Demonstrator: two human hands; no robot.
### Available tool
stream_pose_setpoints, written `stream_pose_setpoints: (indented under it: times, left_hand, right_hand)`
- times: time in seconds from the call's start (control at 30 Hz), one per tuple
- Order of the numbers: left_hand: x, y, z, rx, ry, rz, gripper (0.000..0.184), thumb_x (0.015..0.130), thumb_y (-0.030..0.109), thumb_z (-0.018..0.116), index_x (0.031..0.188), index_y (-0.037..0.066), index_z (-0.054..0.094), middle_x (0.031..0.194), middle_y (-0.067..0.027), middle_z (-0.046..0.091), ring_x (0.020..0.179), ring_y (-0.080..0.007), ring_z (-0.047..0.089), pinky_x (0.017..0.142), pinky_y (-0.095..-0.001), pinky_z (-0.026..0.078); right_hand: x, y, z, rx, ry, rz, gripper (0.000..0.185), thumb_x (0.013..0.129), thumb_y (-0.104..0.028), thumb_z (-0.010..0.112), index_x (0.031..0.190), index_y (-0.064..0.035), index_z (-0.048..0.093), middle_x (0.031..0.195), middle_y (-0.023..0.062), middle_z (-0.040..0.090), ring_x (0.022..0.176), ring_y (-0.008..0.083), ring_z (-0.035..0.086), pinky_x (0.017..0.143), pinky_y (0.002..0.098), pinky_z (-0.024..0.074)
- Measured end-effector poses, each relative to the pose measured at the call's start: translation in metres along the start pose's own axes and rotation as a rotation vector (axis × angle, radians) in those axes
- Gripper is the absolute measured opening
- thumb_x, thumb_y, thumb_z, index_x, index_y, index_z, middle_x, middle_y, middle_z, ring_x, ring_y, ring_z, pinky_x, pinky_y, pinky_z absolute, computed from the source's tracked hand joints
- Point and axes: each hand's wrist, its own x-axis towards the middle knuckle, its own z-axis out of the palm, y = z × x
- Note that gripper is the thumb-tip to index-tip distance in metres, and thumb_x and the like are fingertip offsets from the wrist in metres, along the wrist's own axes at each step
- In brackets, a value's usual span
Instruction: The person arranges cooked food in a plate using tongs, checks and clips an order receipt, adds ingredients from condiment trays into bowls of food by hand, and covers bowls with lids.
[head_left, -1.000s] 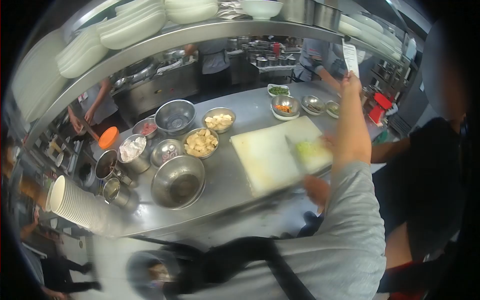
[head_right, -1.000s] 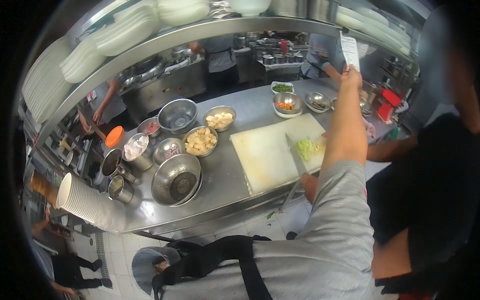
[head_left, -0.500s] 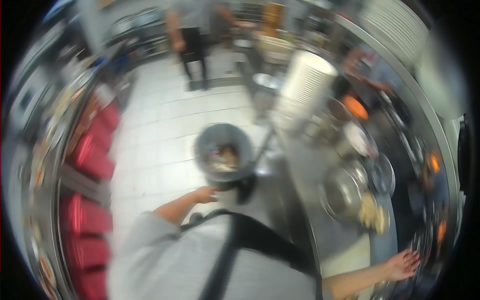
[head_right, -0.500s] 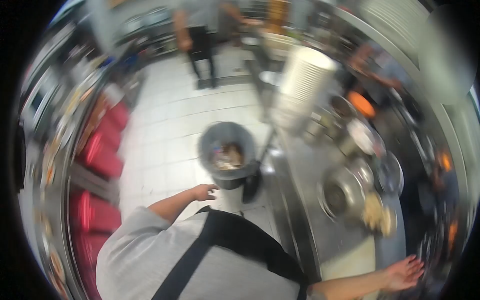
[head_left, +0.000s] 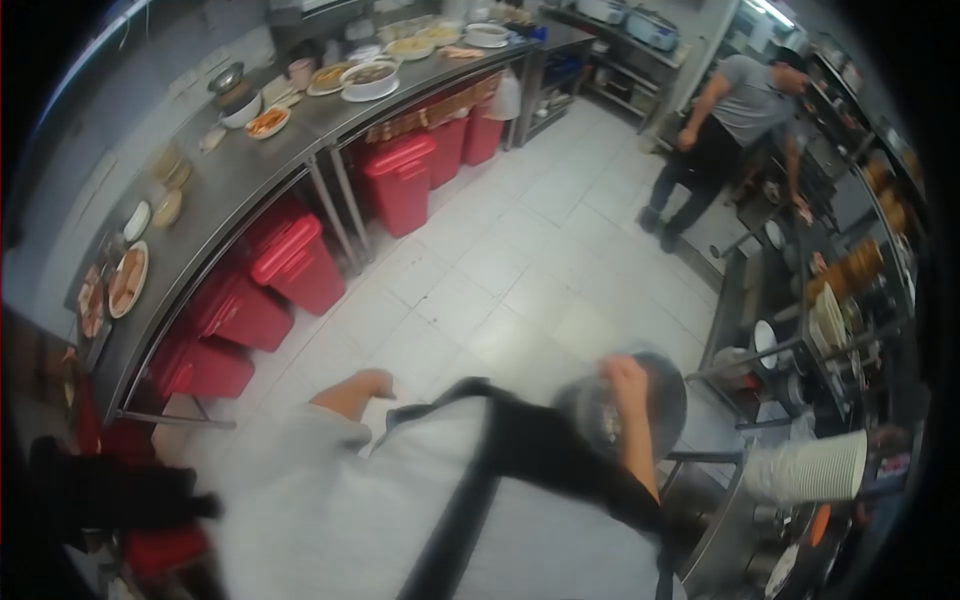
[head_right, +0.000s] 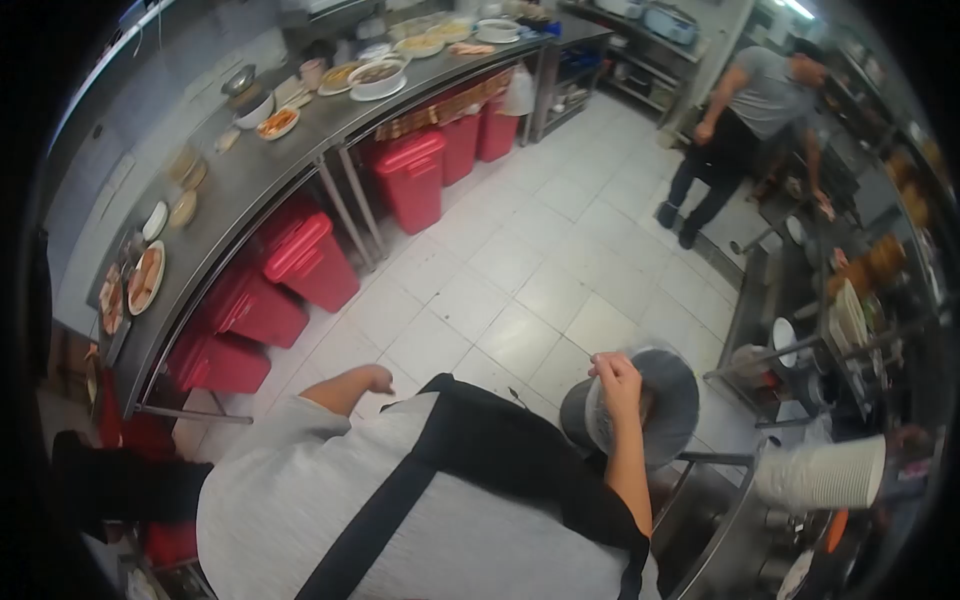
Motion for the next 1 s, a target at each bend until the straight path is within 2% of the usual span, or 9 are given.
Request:
stream_pose_setpoints:
  times: [0.1, 0.23, 0.27, 0.4, 0.43, 0.7, 0.87, 0.9, 1.0]
  left_hand:
    - [0.003, -0.069, -0.001, -0.385, 0.382, -0.139, 0.058, 0.076, 0.046, 0.063, 0.118, 0.007, 0.057, 0.107, -0.0156, 0.063, 0.101, -0.0301, 0.059, 0.089, -0.0385, 0.045]
    - [0.028, -0.11, -0.009, -0.59, 0.694, -0.178, 0.054, 0.075, 0.044, 0.065, 0.116, 0.011, 0.057, 0.097, -0.0142, 0.065, 0.09, -0.0276, 0.063, 0.082, -0.0367, 0.049]
    - [0.001, -0.091, -0.04, -0.623, 0.429, -0.246, 0.046, 0.088, 0.044, 0.046, 0.106, 0.005, 0.064, 0.123, -0.0126, 0.055, 0.116, -0.027, 0.048, 0.1, -0.0345, 0.036]
    - [0.111, -0.13, 0.058, -0.325, 0.591, 0.057, 0.045, 0.083, 0.038, 0.058, 0.119, 0.011, 0.056, 0.12, -0.0137, 0.057, 0.117, -0.0253, 0.049, 0.098, -0.0364, 0.039]
    - [0.111, -0.13, 0.058, -0.613, 0.36, -0.076, 0.044, 0.082, 0.036, 0.058, 0.119, 0.011, 0.056, 0.119, -0.0136, 0.057, 0.115, -0.0252, 0.05, 0.097, -0.0363, 0.039]
    - [0.087, -0.121, -0.212, -1.091, 0.355, -0.469, 0.042, 0.078, 0.017, 0.062, 0.119, 0.013, 0.055, 0.114, -0.0128, 0.058, 0.103, -0.0239, 0.057, 0.086, -0.0361, 0.047]
    - [0.116, -0.146, -0.309, -1.277, 0.982, -0.354, 0.048, 0.076, 0.005, 0.059, 0.122, 0.014, 0.051, 0.097, -0.0109, 0.063, 0.084, -0.0205, 0.062, 0.075, -0.0327, 0.051]
    - [0.121, -0.145, -0.327, -1.273, 1.06, -0.283, 0.05, 0.076, 0.005, 0.059, 0.124, 0.014, 0.049, 0.095, -0.011, 0.063, 0.083, -0.0206, 0.062, 0.075, -0.0325, 0.051]
    - [0.162, -0.183, -0.35, -1.369, 1.037, -0.182, 0.053, 0.078, 0.007, 0.06, 0.128, 0.012, 0.044, 0.098, -0.0109, 0.063, 0.086, -0.0204, 0.062, 0.077, -0.0321, 0.051]
  right_hand:
    - [0.005, 0.212, 0.046, -0.605, -0.124, 0.056, 0.034, 0.077, -0.035, 0.058, 0.073, -0.0011, 0.063, 0.066, 0.0186, 0.061, 0.064, 0.0295, 0.061, 0.055, 0.0416, 0.0437]
    - [-0.018, 0.28, 0.031, -0.682, -0.454, 0.661, 0.036, 0.079, -0.036, 0.057, 0.07, -0.0017, 0.063, 0.063, 0.0167, 0.06, 0.06, 0.0276, 0.06, 0.054, 0.0404, 0.0442]
    - [-0.015, 0.284, 0.029, -0.667, -0.477, 0.75, 0.036, 0.079, -0.036, 0.056, 0.069, -0.0018, 0.063, 0.062, 0.0162, 0.059, 0.059, 0.0272, 0.059, 0.054, 0.0401, 0.0443]
    - [0.039, 0.281, 0.033, -0.624, -0.488, 0.911, 0.039, 0.081, -0.038, 0.055, 0.067, -0.0023, 0.062, 0.059, 0.0143, 0.058, 0.055, 0.0253, 0.058, 0.053, 0.0388, 0.0448]
    - [0.058, 0.284, 0.037, -0.612, -0.488, 0.924, 0.04, 0.082, -0.038, 0.055, 0.066, -0.0024, 0.062, 0.058, 0.0138, 0.058, 0.054, 0.0248, 0.057, 0.053, 0.0385, 0.045]
    - [0.388, 0.317, 0.092, -0.573, -0.473, 0.607, 0.046, 0.086, -0.041, 0.053, 0.061, -0.0035, 0.061, 0.051, 0.01, 0.056, 0.046, 0.0211, 0.055, 0.052, 0.0361, 0.046]
    - [0.661, 0.234, 0.194, -0.419, -0.387, 0.043, 0.048, 0.091, -0.035, 0.049, 0.055, -0.0037, 0.055, 0.045, 0.0054, 0.05, 0.041, 0.0152, 0.05, 0.04, 0.0315, 0.0393]
    - [0.696, 0.189, 0.224, 0.069, -0.304, 0.439, 0.036, 0.089, -0.028, 0.053, 0.066, -0.0015, 0.056, 0.049, 0.0039, 0.05, 0.041, 0.0135, 0.049, 0.037, 0.0279, 0.0376]
    - [0.753, 0.113, 0.294, 0.067, -0.362, 0.267, 0.018, 0.086, -0.02, 0.057, 0.08, -0.0034, 0.058, 0.054, 0.0039, 0.051, 0.042, 0.0132, 0.05, 0.038, 0.027, 0.0397]
